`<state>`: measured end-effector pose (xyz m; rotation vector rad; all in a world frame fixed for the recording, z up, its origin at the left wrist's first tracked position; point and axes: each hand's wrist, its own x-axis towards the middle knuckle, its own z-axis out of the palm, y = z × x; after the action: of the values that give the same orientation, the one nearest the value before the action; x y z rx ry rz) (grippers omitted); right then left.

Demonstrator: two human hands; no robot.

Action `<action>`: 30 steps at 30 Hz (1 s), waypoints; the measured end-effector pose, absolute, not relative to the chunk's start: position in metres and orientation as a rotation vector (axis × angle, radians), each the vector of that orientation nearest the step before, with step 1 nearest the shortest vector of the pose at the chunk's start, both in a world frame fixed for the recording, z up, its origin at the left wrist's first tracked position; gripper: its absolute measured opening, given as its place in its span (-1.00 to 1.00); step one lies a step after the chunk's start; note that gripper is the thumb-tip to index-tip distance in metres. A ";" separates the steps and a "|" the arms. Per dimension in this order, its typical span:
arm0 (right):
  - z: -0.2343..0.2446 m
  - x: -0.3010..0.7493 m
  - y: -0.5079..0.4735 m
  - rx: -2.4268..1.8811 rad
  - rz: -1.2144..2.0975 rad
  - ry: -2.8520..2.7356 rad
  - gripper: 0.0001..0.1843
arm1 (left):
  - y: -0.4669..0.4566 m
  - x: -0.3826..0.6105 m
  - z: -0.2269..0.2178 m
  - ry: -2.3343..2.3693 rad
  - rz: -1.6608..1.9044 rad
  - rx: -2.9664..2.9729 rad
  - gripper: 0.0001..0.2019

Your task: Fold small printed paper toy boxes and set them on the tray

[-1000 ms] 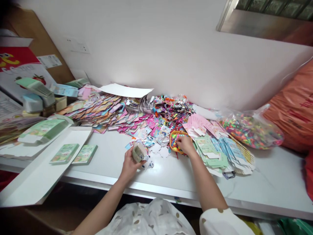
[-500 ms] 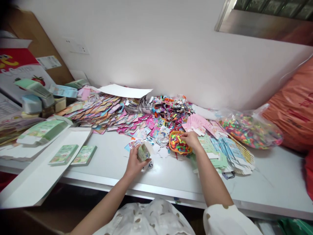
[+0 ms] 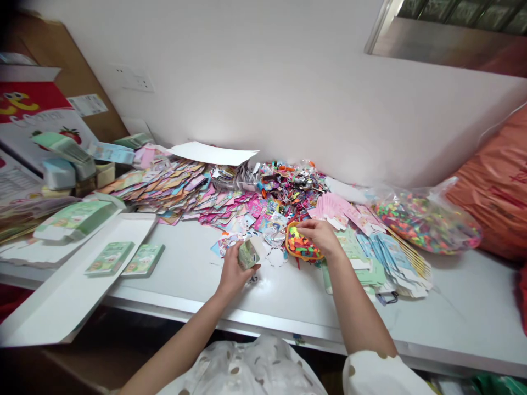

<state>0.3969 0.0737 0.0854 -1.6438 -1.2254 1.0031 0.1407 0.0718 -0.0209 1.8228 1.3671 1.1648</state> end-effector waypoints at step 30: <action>0.042 0.333 0.159 -2.146 0.250 -2.444 -0.87 | 0.070 0.123 -0.034 1.484 1.263 1.787 -0.36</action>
<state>0.3330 0.1592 0.0423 -2.1460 -2.4440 0.2496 0.1230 0.0696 -0.0339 1.7872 1.4838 1.2632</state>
